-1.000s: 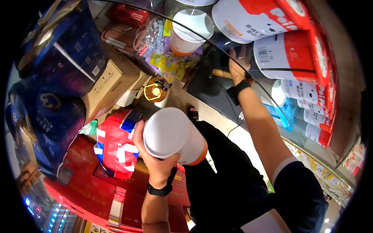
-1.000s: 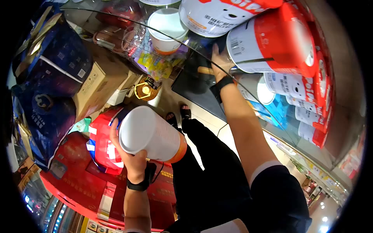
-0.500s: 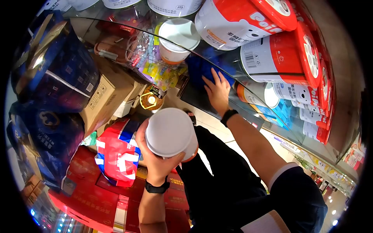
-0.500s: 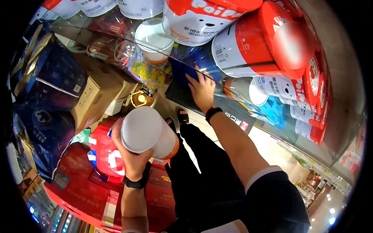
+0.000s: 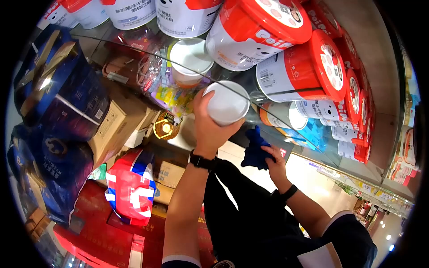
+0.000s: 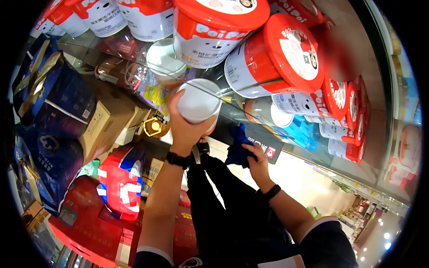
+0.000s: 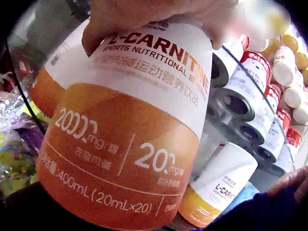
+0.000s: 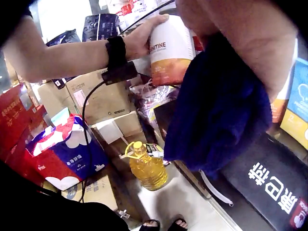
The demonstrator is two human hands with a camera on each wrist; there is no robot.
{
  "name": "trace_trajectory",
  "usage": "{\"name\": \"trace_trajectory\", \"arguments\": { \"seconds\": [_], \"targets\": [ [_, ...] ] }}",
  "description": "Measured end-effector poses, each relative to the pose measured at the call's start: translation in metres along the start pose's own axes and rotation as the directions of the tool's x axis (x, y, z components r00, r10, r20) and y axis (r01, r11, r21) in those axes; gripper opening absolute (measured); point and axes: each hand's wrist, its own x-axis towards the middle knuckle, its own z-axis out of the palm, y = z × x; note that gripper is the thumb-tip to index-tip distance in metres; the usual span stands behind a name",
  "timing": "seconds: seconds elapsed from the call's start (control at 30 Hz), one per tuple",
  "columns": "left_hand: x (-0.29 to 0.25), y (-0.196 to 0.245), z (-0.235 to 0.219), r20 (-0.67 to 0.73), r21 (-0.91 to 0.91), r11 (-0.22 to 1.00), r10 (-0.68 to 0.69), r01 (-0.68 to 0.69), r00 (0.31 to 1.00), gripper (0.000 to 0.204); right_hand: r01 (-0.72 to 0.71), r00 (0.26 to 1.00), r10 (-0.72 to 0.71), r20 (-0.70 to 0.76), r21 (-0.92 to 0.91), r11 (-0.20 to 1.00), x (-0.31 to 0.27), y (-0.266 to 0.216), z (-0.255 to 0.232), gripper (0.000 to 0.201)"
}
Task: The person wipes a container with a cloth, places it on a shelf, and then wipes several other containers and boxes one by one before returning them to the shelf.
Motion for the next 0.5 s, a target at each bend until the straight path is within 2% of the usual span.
{"name": "trace_trajectory", "arguments": {
  "seconds": [0.07,0.17,0.2,0.3,0.33,0.43,0.47,0.5],
  "targets": [
    [0.015,-0.010,0.020,0.000,0.065,0.997,0.045,-0.045,0.999,0.092,-0.009,0.996,0.011,0.090,-0.025,1.000,0.003,0.002,-0.003,0.051],
    [0.038,-0.024,0.042,-0.061,0.011,0.993,0.116,-0.115,0.991,0.090,-0.113,0.987,0.120,0.106,-0.066,0.991,0.000,0.010,0.002,0.050],
    [0.046,-0.026,0.048,-0.091,-0.038,0.993,0.112,-0.116,0.990,0.084,-0.107,0.982,0.110,0.155,-0.028,0.994,0.000,0.004,0.000,0.049],
    [0.072,-0.019,0.047,-0.023,0.001,0.967,0.256,-0.256,0.966,0.078,-0.274,0.950,0.235,0.207,0.185,0.944,-0.005,-0.003,0.002,0.048],
    [0.078,-0.020,0.049,0.017,-0.108,0.975,0.197,-0.195,0.980,0.074,-0.147,0.969,0.123,0.214,0.097,0.984,-0.006,0.005,0.001,0.047],
    [0.079,-0.029,0.052,0.101,-0.165,0.976,0.162,-0.144,0.982,0.076,-0.206,0.956,0.176,0.235,0.106,0.973,-0.007,0.006,-0.003,0.046],
    [0.077,-0.031,0.050,0.084,-0.030,0.969,0.245,-0.244,0.966,0.081,-0.254,0.944,0.211,0.255,0.147,0.956,-0.006,0.003,-0.005,0.047],
    [0.075,-0.032,0.050,0.087,0.028,0.959,0.279,-0.283,0.956,0.083,-0.269,0.940,0.222,0.260,0.161,0.950,-0.007,0.001,-0.006,0.047]
  ]
}}
